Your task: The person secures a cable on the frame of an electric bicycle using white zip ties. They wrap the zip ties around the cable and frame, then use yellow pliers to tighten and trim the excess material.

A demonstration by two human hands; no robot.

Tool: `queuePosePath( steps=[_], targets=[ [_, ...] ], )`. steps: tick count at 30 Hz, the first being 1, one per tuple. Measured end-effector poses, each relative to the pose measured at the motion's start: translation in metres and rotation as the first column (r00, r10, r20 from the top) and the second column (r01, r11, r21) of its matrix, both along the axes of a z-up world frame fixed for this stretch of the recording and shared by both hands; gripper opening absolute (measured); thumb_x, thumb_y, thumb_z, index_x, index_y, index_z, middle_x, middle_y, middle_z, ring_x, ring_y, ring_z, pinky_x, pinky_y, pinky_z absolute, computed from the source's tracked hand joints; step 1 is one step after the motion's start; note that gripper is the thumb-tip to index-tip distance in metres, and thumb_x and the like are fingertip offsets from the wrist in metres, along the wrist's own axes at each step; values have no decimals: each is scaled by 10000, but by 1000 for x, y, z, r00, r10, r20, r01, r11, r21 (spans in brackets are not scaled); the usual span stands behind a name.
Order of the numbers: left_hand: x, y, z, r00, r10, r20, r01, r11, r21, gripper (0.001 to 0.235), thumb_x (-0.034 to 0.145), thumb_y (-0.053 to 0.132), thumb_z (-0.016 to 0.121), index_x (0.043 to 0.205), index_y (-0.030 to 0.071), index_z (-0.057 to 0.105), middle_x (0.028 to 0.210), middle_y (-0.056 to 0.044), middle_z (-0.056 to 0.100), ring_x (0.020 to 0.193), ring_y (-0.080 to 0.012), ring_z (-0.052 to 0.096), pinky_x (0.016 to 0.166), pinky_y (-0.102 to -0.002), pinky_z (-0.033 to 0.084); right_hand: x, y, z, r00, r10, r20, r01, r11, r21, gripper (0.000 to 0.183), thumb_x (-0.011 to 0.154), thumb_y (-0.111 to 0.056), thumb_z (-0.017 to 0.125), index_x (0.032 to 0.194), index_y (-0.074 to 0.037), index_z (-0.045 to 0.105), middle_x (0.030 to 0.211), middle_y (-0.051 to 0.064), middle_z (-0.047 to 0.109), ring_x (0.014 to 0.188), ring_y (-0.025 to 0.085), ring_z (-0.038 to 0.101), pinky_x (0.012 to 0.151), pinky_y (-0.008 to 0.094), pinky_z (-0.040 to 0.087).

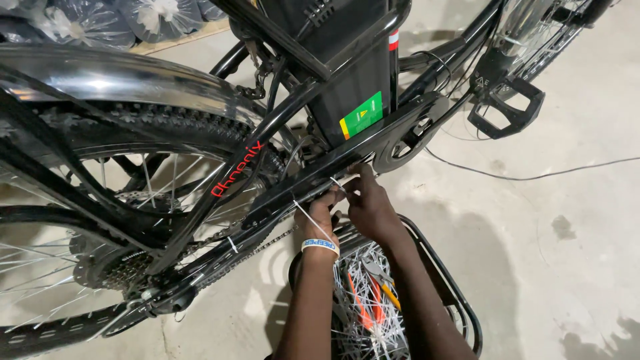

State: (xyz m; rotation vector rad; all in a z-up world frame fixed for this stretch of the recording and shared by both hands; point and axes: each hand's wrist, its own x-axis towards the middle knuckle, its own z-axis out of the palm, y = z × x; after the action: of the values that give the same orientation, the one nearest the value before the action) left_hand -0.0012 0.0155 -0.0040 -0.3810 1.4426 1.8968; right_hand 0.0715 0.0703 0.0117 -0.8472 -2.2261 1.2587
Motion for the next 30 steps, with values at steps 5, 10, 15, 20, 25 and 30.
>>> queuePosePath(
  steps=[5,10,15,20,25,30],
  targets=[
    [-7,-12,15,994,-35,-108,27,997,-71,377,623,127,780,954,14,638,878,-132,663,837,-258,676,774,-369,546,-5,0,-1,1000,2,-2,-2,1000,-23,405,809,87,429,1184,-64,403,827,182,679,822,390,652,800,506,465],
    [3,-17,31,993,23,-117,-24,1000,-5,237,654,69,751,850,-24,655,818,-104,603,815,-233,593,718,-377,525,-1,7,-17,991,-20,-135,3,991,-130,501,698,162,376,1164,-22,398,761,162,610,761,319,582,802,478,458],
    [6,-7,22,970,82,-230,-60,993,101,278,722,80,776,903,5,578,882,-75,503,915,-238,505,801,-438,498,0,2,-16,979,-81,-188,42,979,-201,483,767,200,357,1178,-53,373,771,157,584,747,276,553,778,477,453],
    [4,19,-50,835,179,-520,-134,983,123,120,752,60,794,710,21,689,683,-79,654,724,-158,619,693,-323,511,-3,9,-29,965,-101,-244,51,978,-203,414,822,185,378,1172,-35,392,748,155,590,734,266,563,784,445,465],
    [4,18,-60,688,315,-654,-259,948,184,145,690,84,852,662,25,723,624,-109,685,646,-159,660,646,-320,526,-3,10,-29,944,-103,-314,23,968,-250,458,786,205,343,1153,-62,400,728,111,557,655,213,496,674,368,454],
    [-3,18,-69,637,276,-720,-290,951,108,141,634,175,877,655,116,751,607,-49,694,649,-130,689,633,-263,526,2,13,-17,975,-2,-223,-6,999,-38,517,725,227,372,1133,-90,394,691,99,560,629,240,481,661,392,449]
  ],
)
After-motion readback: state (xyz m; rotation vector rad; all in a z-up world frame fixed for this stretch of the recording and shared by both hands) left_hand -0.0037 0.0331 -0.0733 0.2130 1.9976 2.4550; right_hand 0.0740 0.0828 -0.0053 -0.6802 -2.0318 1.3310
